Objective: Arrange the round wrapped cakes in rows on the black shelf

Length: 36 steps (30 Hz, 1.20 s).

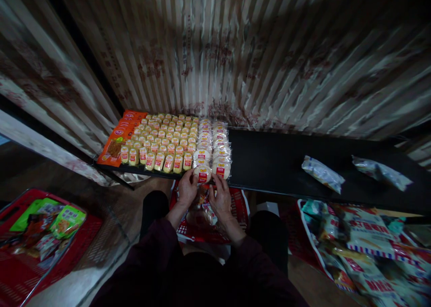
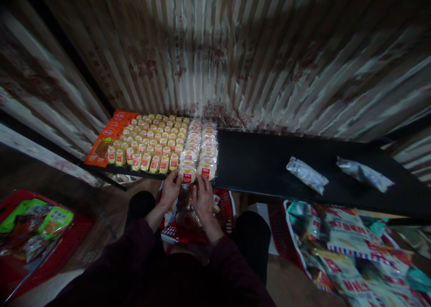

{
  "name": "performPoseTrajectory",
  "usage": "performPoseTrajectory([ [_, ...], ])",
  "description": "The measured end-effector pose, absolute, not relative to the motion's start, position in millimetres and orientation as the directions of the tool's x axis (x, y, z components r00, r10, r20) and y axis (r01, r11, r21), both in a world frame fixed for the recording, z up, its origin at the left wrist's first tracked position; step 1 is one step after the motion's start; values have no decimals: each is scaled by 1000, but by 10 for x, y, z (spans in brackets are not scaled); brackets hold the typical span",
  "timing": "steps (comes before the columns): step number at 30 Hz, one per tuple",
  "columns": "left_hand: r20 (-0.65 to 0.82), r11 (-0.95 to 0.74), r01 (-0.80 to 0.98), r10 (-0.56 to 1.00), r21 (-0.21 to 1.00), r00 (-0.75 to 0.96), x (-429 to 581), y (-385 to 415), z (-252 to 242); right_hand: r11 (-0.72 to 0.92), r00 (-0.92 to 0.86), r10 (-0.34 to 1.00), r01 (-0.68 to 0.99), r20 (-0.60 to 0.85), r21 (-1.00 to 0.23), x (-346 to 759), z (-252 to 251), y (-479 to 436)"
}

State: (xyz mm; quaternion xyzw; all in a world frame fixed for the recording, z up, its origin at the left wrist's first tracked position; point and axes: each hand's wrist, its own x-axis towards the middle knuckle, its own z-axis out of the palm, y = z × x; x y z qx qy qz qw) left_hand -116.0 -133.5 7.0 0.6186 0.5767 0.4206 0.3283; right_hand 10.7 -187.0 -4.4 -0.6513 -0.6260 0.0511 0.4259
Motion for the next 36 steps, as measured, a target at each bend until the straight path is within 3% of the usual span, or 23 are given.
performPoseTrajectory([
  [16,234,-187,518,972,834,-26,-1126,-1271,149,205,99,863,829,496,-521,111,-8,-1841],
  [26,289,-202,572,955,795,-64,-1113,-1247,113,83,184,797,910,575,-405,320,-49,-1771],
  [36,307,-197,608,948,769,-80,-1090,-1266,103,147,130,823,892,553,-428,404,-119,-1685],
])
